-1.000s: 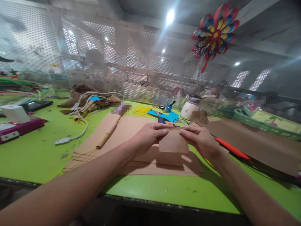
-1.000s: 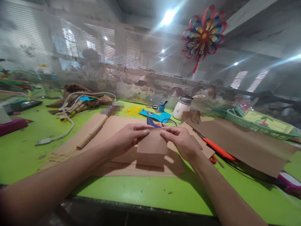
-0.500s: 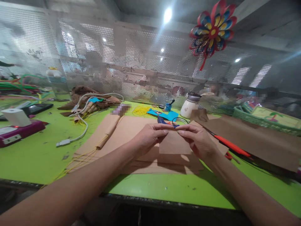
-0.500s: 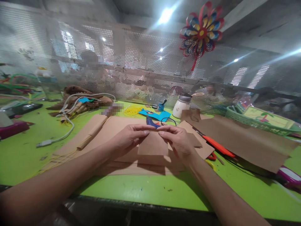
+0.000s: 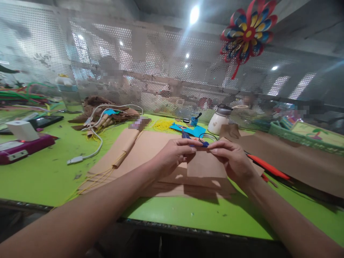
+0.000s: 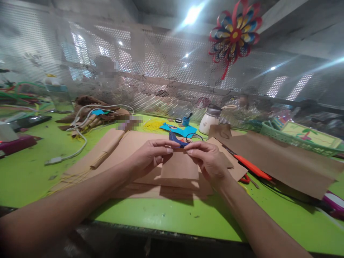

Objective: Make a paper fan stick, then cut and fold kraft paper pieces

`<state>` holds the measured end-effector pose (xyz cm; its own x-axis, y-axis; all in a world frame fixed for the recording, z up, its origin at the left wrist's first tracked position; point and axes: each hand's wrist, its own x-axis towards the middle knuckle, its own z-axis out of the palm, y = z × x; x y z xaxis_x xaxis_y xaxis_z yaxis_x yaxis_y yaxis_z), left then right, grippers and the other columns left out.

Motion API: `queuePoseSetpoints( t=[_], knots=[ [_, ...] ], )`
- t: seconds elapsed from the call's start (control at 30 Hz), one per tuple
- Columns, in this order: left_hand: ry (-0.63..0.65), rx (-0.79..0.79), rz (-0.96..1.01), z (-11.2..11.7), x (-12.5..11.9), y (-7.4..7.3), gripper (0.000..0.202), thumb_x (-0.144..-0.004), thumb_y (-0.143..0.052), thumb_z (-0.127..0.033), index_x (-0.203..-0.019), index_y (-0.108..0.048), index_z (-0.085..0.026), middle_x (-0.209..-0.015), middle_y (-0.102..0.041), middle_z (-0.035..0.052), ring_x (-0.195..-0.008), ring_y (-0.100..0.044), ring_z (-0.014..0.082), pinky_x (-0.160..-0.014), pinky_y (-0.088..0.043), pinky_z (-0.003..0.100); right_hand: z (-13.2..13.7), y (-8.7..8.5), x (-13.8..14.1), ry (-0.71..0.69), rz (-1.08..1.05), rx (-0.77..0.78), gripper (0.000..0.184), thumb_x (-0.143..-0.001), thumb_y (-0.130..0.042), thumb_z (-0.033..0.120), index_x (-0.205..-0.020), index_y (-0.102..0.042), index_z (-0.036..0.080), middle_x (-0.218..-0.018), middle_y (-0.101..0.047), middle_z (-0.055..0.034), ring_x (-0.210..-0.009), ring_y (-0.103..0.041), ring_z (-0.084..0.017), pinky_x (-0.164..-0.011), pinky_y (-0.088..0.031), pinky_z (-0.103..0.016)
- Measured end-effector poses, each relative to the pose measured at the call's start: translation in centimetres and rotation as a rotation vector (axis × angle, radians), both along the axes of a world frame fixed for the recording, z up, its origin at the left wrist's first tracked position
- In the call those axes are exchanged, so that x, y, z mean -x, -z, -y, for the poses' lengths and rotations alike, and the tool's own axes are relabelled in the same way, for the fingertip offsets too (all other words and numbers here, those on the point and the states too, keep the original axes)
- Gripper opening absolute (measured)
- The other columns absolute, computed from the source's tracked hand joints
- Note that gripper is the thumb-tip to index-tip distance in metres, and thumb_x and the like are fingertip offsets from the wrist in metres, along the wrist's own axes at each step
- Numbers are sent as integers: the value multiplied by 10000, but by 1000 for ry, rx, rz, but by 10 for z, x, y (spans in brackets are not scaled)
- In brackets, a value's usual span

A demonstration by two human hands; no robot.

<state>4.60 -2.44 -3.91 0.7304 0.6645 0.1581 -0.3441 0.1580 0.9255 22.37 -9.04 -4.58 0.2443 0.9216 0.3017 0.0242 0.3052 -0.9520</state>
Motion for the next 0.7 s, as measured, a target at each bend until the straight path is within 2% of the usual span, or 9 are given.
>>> queuePoseSetpoints(
  t=[0.1, 0.23, 0.43, 0.57, 0.7],
  knots=[
    [30, 35, 0, 1, 0, -2, 233, -678, -655, -101, -898, -709, -156, -927, -647, 48, -733, -516, 89, -662, -369, 230, 0, 0, 0, -29, 10, -3, 108, -618, -708, 165, -671, -735, 254, -600, -592, 1, -583, -459, -120, -524, -339, -266],
    [-45, 20, -42, 4, -2, -4, 178, -654, -669, -85, -819, -716, -130, -848, -655, 41, -730, -531, 95, -682, -388, 232, 0, -1, 2, -36, 4, 0, 114, -617, -713, 166, -679, -736, 259, -666, -645, -6, -638, -521, -136, -596, -399, -281],
    [-63, 5, -13, 4, 0, -3, 147, -619, -674, -108, -755, -728, -120, -804, -678, 66, -781, -564, 141, -732, -409, 266, 1, -4, -1, -48, -57, 3, 108, -628, -693, 169, -678, -737, 254, -720, -678, -15, -711, -577, -165, -683, -452, -316],
    [-18, -23, -13, 3, 4, -5, 155, -632, -635, -123, -762, -717, -105, -766, -659, 69, -731, -544, 128, -604, -371, 220, 1, -4, -5, -97, -52, -5, 116, -637, -689, 162, -696, -741, 248, -722, -678, -20, -726, -580, -166, -690, -455, -311],
    [74, 40, -27, 1, 4, -9, 182, -718, -587, -282, -771, -674, -131, -784, -637, 58, -721, -541, 136, -529, -320, 213, 0, 0, -8, -94, 68, -64, 116, -655, -678, 158, -699, -742, 244, -706, -667, -16, -700, -568, -165, -676, -442, -315]
  ],
)
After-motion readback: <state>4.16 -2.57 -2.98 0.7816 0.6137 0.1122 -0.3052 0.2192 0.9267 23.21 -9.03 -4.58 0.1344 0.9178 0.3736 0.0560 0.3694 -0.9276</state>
